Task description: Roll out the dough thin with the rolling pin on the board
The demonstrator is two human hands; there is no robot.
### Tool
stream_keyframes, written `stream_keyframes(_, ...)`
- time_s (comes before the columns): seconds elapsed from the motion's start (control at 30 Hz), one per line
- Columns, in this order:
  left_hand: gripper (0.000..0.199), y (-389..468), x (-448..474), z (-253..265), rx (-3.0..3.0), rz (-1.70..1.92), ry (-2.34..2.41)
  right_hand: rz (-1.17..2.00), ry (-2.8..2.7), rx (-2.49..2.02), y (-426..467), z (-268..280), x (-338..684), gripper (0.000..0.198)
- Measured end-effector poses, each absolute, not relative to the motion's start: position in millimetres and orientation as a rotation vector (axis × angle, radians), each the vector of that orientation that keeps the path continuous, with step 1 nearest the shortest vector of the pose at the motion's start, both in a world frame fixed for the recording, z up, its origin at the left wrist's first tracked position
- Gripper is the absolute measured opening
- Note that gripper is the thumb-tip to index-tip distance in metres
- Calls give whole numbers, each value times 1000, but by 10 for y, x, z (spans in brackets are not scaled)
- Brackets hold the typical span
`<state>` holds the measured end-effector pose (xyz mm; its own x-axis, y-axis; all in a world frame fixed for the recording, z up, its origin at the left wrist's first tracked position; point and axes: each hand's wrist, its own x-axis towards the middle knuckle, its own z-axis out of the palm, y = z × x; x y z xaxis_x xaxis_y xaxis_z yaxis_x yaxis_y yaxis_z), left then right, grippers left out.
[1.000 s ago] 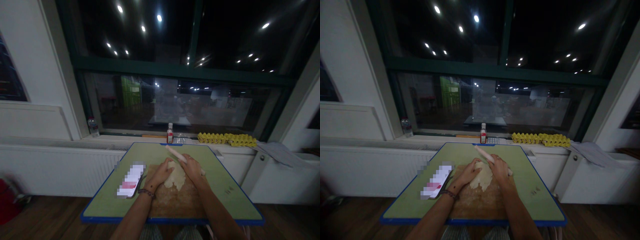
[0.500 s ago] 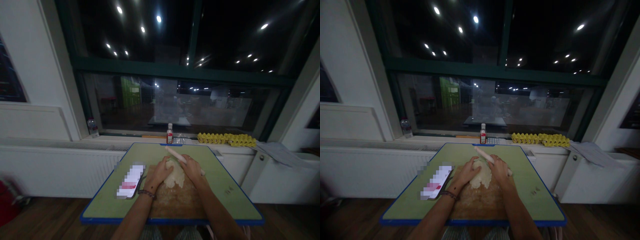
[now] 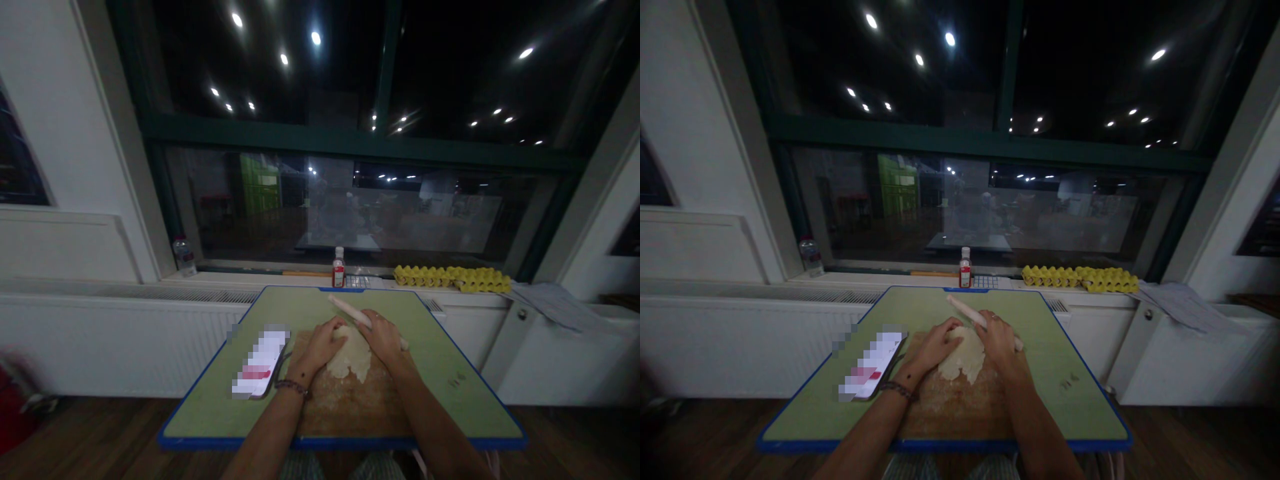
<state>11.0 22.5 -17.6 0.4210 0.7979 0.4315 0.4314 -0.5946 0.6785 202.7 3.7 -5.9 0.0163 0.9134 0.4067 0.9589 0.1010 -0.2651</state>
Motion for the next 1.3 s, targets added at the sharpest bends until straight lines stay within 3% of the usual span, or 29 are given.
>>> stream_keyframes(0.17, 22, 173, 104, -105, 2270, 944, 1200, -118, -1909, -1824, 33, -45, 2017, 30)
stream_keyframes(0.4, 7, 119, 95, 13, 2279, 920, 1353, -106, -1918, -1818, 23, -45, 2019, 29)
stream_keyframes(0.87, 19, 237, 105, -119, 2294, 1057, 1207, -112, -1933, -1805, 21, -54, 2019, 28)
stream_keyframes(1.3, 18, 259, 100, -155, 2271, 1087, 1184, -83, -1947, -1801, 33, -53, 2013, 27)
